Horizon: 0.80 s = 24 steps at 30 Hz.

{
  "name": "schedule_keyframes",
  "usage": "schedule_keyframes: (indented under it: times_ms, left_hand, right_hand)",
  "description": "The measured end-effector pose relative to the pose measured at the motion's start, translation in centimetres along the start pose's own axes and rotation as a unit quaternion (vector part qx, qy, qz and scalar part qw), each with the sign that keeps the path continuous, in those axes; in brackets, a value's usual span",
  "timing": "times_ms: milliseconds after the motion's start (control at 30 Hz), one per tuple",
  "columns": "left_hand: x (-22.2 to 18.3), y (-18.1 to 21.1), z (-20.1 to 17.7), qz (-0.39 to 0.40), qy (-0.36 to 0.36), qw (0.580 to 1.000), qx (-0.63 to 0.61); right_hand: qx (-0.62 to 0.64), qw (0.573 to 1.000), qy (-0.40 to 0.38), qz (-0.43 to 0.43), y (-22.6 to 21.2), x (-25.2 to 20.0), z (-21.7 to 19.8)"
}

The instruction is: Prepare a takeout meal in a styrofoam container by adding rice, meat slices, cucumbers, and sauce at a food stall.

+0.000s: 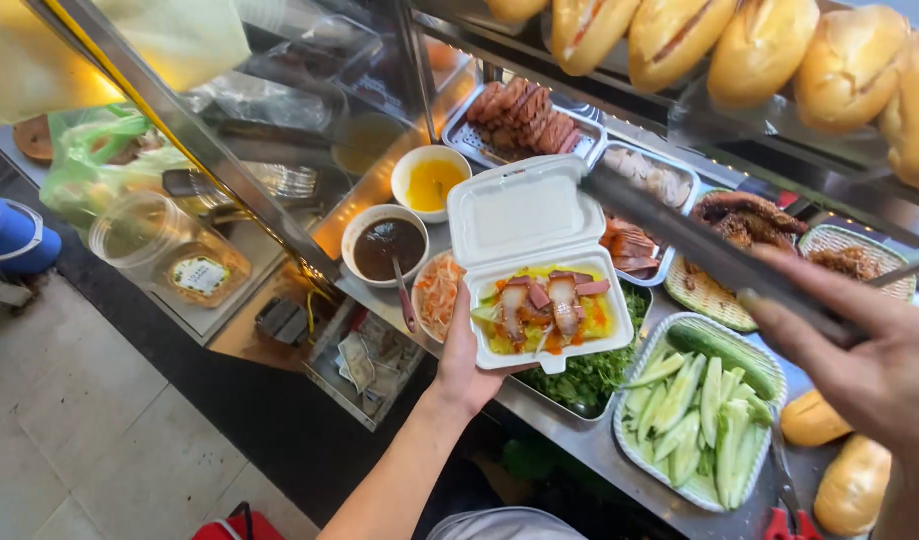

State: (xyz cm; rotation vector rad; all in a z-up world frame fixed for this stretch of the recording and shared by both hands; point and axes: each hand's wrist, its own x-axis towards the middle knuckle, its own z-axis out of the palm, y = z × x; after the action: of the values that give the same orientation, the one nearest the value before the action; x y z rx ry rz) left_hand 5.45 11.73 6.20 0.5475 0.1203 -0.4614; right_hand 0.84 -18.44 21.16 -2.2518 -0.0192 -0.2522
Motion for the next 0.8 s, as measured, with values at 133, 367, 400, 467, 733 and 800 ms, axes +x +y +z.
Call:
schedule_keyframes:
  times_ms: [133, 367, 400, 467, 733, 800]
  left_hand:
    - [-0.3, 5.5, -1.8, -0.018, 0.029, 0.999, 0.000]
    - [0.0, 13.5, -5.3, 0.005, 0.012, 1.000, -0.011]
    - [0.1, 14.1, -5.8, 0.001, 0.009, 1.000, -0.011]
    - [0.4, 15.1, -6.5, -0.017, 0.021, 0.999, -0.024]
    - [1.5, 16.7, -8.4, -0.065, 0.015, 0.997, -0.029]
    - [1.8, 16.9, -8.7, -0.075, 0.013, 0.997, -0.026]
  right_hand:
    - [-0.065, 0.991, 0.066, -0.099, -9.8, 7.9, 3.2]
    - [-0.488, 0.766, 0.212, -0.361, -16.8, 26.1, 12.9]
    - [-0.492, 0.765, 0.213, -0.358, -15.3, 30.1, 14.8]
    - [-0.518, 0.821, 0.113, -0.214, -11.8, 38.3, 18.2]
    - [-0.419, 0.892, 0.046, -0.164, -11.2, 43.7, 21.0]
    - [-0.392, 0.909, 0.027, -0.142, -11.5, 43.5, 20.6]
